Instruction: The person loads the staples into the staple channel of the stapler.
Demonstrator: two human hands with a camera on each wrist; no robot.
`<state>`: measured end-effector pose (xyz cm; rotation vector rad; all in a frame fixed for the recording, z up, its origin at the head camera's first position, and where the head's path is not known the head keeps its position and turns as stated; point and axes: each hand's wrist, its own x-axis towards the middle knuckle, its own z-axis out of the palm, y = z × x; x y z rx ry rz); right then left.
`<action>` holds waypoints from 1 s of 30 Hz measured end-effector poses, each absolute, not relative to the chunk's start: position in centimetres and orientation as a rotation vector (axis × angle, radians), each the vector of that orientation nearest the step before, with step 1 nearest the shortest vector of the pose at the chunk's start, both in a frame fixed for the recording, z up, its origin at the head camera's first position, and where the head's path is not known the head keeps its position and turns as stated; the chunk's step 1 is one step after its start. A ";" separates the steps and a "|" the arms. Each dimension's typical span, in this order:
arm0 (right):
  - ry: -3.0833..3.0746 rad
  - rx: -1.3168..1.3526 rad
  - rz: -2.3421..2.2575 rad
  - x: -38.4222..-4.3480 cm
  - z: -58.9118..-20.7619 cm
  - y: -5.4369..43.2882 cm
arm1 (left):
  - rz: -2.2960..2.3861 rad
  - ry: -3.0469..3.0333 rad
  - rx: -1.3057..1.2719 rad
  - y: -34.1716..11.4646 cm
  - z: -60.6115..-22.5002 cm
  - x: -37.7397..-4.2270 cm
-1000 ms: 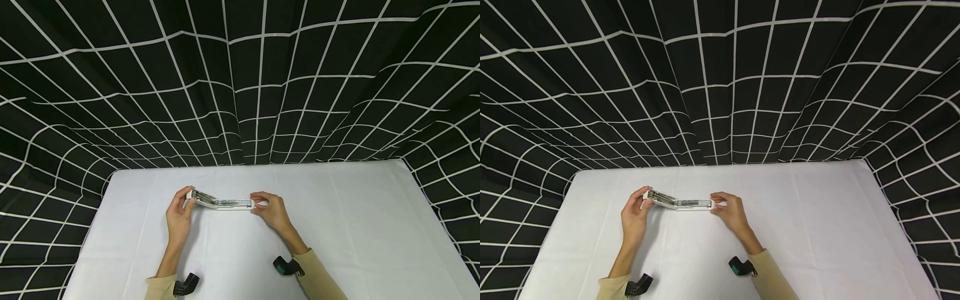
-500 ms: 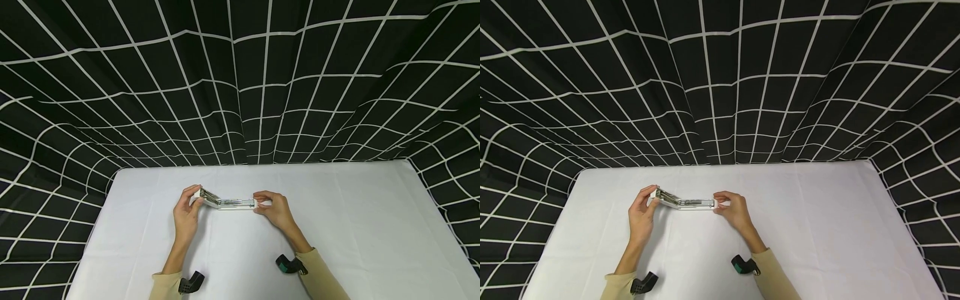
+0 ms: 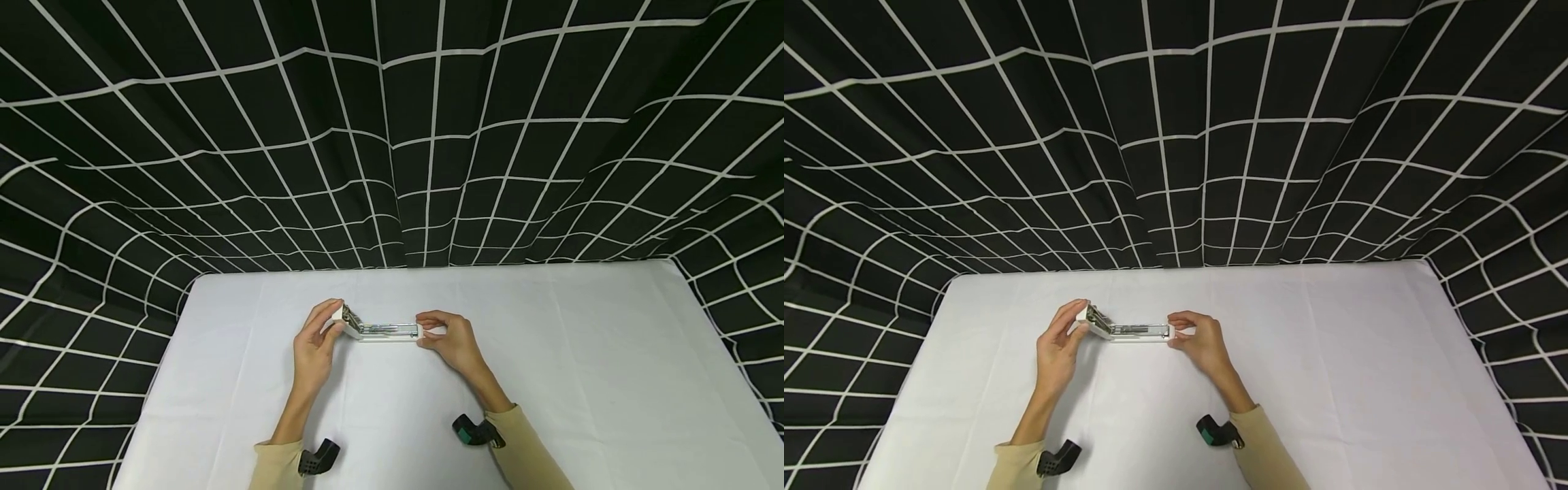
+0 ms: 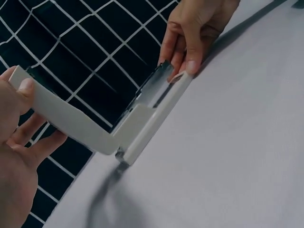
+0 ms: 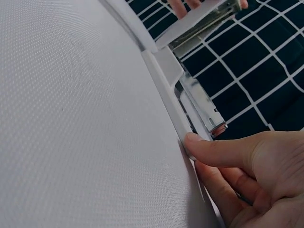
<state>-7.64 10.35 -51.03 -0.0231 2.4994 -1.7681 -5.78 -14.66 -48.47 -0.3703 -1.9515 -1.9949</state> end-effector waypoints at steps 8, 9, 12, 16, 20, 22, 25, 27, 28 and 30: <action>2.487 -0.047 -1.742 -7.8 -50.8 10.4 | -2.002 -1.981 -0.377 -13.1 -48.4 -6.3; 2.497 -0.045 -1.731 -7.8 -50.8 10.4 | -2.021 -1.968 -0.362 -12.9 -48.5 -6.3; 2.513 -0.035 -1.711 -7.8 -50.7 10.5 | -2.084 -1.922 -0.324 -12.6 -48.6 -6.3; 2.491 -0.025 -1.730 -7.8 -50.8 10.6 | -2.139 -1.878 -0.352 -12.2 -48.9 -6.6; 2.473 -0.021 -1.759 -7.8 -50.9 10.4 | -2.117 -1.889 -0.384 -11.8 -49.1 -7.0; 2.467 -0.018 -1.765 -7.8 -50.8 10.3 | -2.107 -1.896 -0.375 -11.6 -49.1 -7.1; 2.475 -0.020 -1.759 -7.8 -50.8 10.3 | -2.104 -1.921 -0.362 -11.2 -49.1 -7.1; 2.489 -0.016 -1.741 -7.7 -50.7 10.2 | -2.083 -1.976 -0.356 -10.8 -49.1 -7.0; 2.496 -0.013 -1.734 -7.7 -50.7 10.3 | -2.068 -2.011 -0.363 -10.5 -49.1 -6.9; 2.501 -0.013 -1.725 -7.7 -50.7 10.3 | -2.025 -2.090 -0.381 -10.0 -49.2 -6.8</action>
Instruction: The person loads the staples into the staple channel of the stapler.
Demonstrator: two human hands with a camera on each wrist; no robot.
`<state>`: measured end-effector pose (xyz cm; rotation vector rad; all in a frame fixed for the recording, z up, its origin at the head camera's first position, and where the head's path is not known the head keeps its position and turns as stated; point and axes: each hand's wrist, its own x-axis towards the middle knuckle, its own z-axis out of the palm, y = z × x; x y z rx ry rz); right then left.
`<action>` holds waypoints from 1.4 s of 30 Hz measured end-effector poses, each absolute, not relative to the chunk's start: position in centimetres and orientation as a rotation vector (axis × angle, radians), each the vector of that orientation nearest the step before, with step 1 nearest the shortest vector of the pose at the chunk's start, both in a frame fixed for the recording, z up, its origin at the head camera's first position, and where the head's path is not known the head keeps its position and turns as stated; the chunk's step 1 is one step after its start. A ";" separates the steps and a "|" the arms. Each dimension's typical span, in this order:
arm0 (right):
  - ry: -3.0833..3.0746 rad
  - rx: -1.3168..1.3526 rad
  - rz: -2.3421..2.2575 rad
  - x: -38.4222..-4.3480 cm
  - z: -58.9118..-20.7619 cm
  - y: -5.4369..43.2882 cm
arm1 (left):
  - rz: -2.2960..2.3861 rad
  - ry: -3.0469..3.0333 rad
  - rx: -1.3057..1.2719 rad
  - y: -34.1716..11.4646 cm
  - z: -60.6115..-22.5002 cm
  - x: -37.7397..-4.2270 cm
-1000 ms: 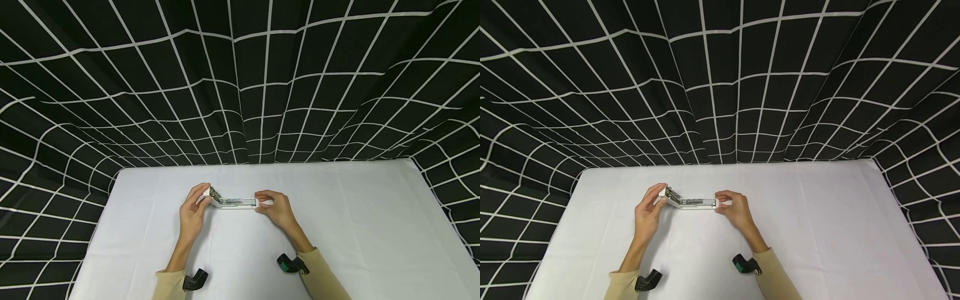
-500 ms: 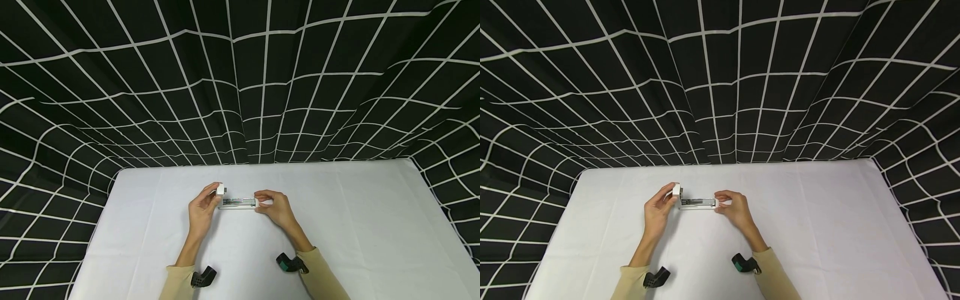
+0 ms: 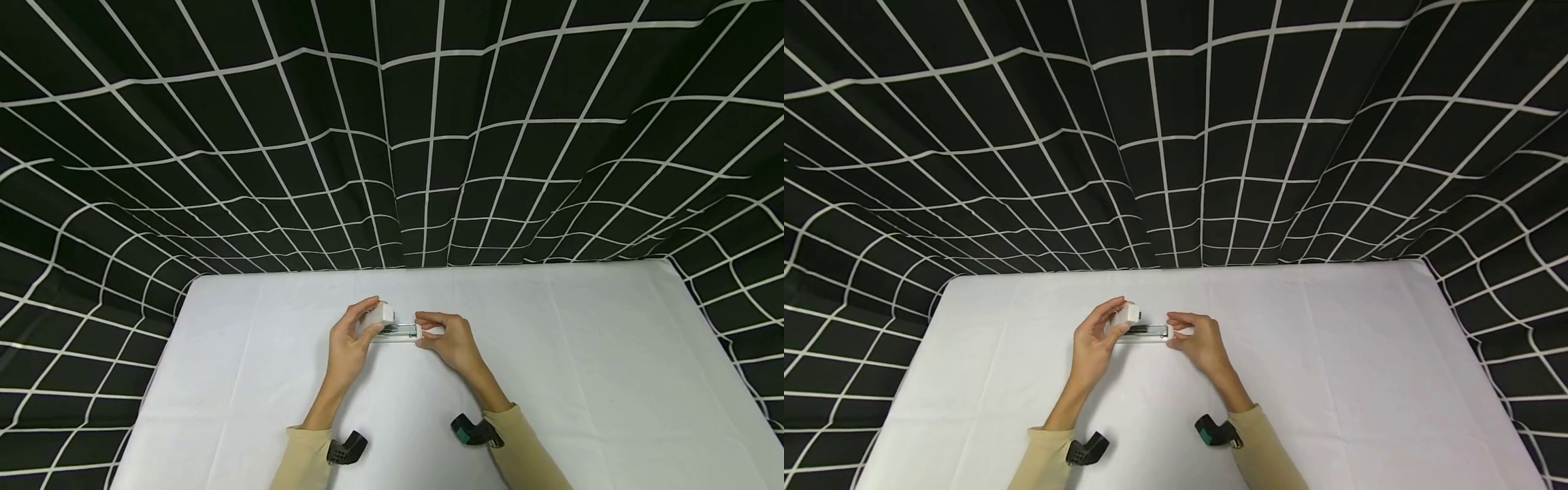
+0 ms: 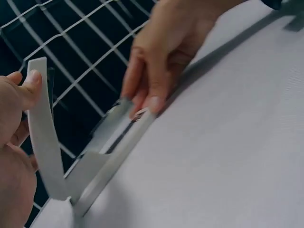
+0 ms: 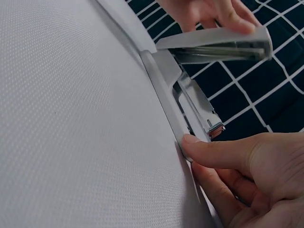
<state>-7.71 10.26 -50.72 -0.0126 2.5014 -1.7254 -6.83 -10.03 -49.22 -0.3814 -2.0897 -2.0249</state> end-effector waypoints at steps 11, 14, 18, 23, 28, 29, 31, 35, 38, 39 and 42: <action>2.486 -0.017 -1.739 -7.6 -50.7 10.4 | -1.898 -2.218 -0.498 -8.5 -50.3 -7.0; 2.487 -0.031 -1.722 -7.7 -50.8 10.3 | -1.789 -2.284 -0.544 -8.4 -50.8 -7.2; 2.525 -0.044 -1.676 -7.7 -50.7 10.3 | -1.631 -2.356 -0.584 -8.2 -51.0 -7.4; 2.514 -0.009 -1.692 -7.6 -50.5 10.5 | -1.538 -2.435 -0.632 -7.9 -50.8 -7.5; 2.528 -0.011 -1.664 -7.6 -50.6 10.7 | -1.519 -2.489 -0.613 -7.7 -50.6 -7.6; 2.538 -0.009 -1.657 -7.6 -50.6 10.7 | -1.504 -2.502 -0.614 -7.6 -50.6 -7.6; 2.560 -0.004 -1.638 -7.6 -50.7 10.7 | -1.458 -2.536 -0.631 -7.4 -50.6 -7.6; 2.563 -0.002 -1.627 -7.6 -50.8 10.7 | -1.356 -2.582 -0.665 -7.3 -50.7 -7.6; 2.537 -0.004 -1.651 -7.6 -50.8 10.7 | -1.390 -2.573 -0.651 -7.4 -50.6 -7.5; 2.521 -0.003 -1.668 -7.6 -50.8 10.7 | -1.414 -2.565 -0.642 -7.4 -50.5 -7.5; 2.467 0.006 -1.729 -7.6 -50.7 10.6 | -1.481 -2.541 -0.632 -7.6 -50.4 -7.6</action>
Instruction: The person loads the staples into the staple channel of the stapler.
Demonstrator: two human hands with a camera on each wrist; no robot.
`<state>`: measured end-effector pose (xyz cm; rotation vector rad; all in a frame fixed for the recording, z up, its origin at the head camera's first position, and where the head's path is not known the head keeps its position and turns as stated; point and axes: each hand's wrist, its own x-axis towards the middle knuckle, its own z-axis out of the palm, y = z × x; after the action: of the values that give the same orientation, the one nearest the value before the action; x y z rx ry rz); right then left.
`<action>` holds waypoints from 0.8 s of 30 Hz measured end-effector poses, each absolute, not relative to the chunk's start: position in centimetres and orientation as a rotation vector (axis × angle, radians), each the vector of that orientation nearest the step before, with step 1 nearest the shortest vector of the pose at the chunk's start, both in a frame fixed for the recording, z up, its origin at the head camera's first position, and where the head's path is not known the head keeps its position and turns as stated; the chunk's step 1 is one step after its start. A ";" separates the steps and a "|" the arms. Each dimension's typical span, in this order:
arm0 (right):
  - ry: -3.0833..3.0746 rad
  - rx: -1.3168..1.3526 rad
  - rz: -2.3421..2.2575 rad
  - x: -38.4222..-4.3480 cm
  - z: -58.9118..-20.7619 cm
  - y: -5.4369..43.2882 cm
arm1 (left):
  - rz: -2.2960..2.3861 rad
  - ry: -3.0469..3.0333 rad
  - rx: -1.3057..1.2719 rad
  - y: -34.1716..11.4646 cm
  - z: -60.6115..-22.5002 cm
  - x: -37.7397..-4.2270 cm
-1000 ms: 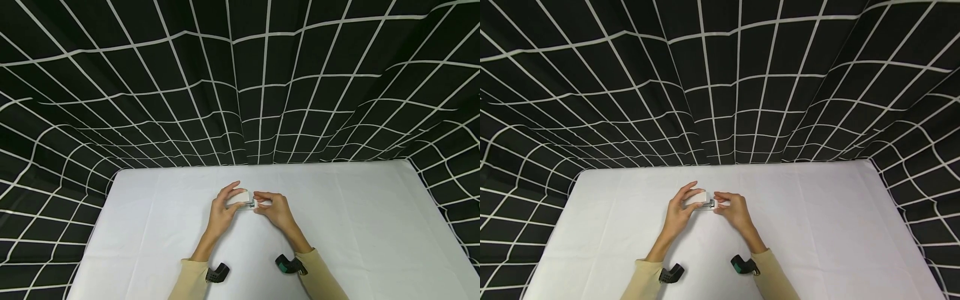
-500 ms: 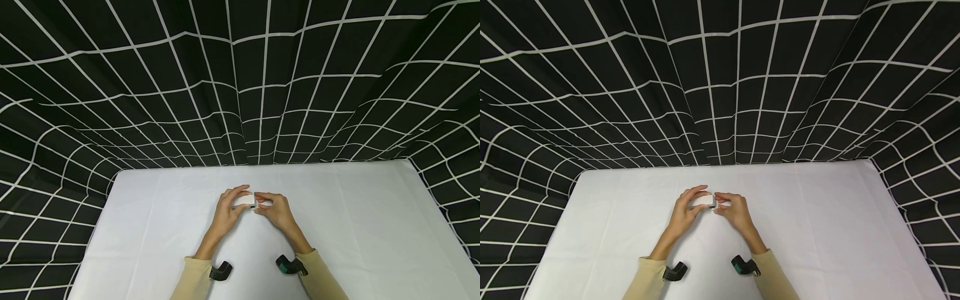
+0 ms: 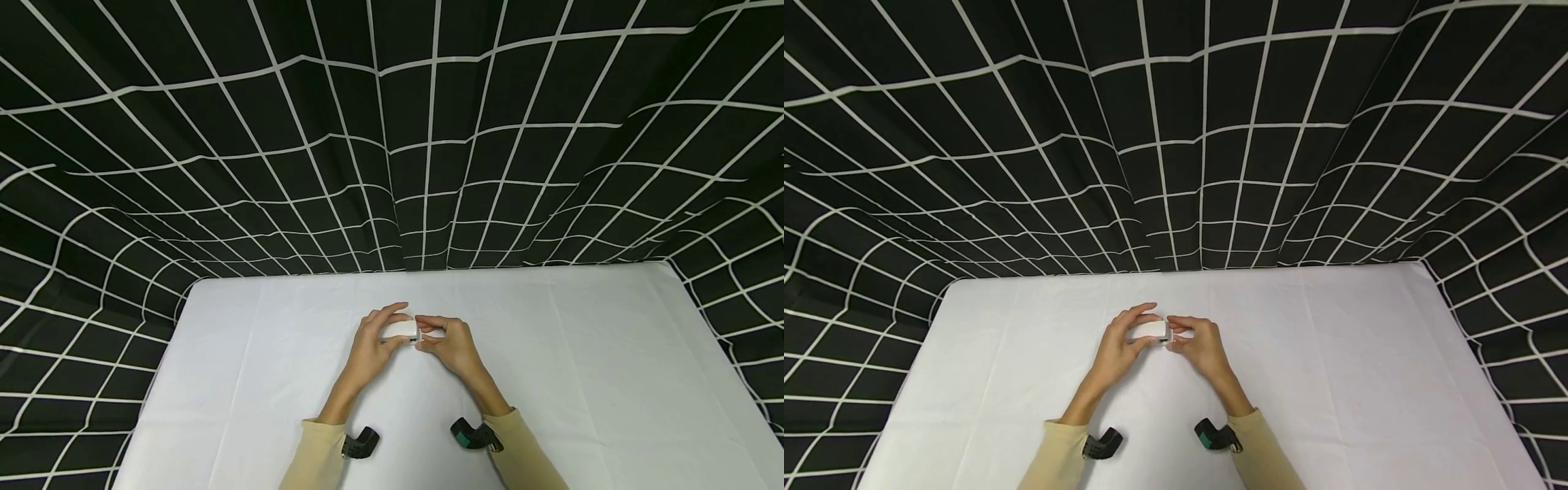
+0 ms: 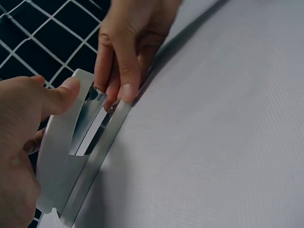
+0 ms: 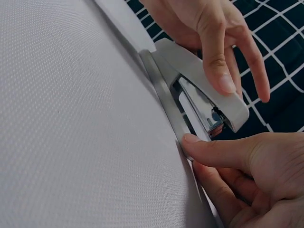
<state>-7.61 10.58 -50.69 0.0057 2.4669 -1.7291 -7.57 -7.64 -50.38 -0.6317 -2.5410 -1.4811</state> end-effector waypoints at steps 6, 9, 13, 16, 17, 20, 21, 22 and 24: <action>2.467 -0.002 -1.740 -7.5 -50.7 10.4 | -1.461 -2.543 -0.633 -8.0 -50.3 -7.5; 2.498 -0.018 -1.730 -7.3 -50.8 10.3 | -1.449 -2.559 -0.620 -7.9 -50.2 -7.3; 2.533 -0.056 -1.717 -7.2 -50.8 10.1 | -1.413 -2.590 -0.590 -7.9 -50.1 -7.1; 2.541 -0.057 -1.708 -7.3 -50.7 10.0 | -1.380 -2.604 -0.594 -8.0 -50.1 -7.0; 2.542 -0.053 -1.704 -7.3 -50.6 10.0 | -1.367 -2.603 -0.605 -8.0 -50.0 -7.1; 2.515 -0.068 -1.711 -7.3 -50.3 9.8 | -1.309 -2.602 -0.669 -8.3 -49.6 -7.2; 2.503 -0.083 -1.716 -7.3 -50.2 9.8 | -1.284 -2.605 -0.694 -8.4 -49.3 -7.2; 2.495 -0.106 -1.715 -7.3 -50.1 9.8 | -1.253 -2.611 -0.720 -8.4 -49.1 -7.2; 2.479 -0.159 -1.713 -7.2 -49.7 9.9 | -1.184 -2.623 -0.770 -8.6 -48.6 -7.3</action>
<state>-7.18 9.87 -49.72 -0.1585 2.4788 -1.7127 -7.26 -8.58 -48.62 -0.7699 -2.6231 -1.1844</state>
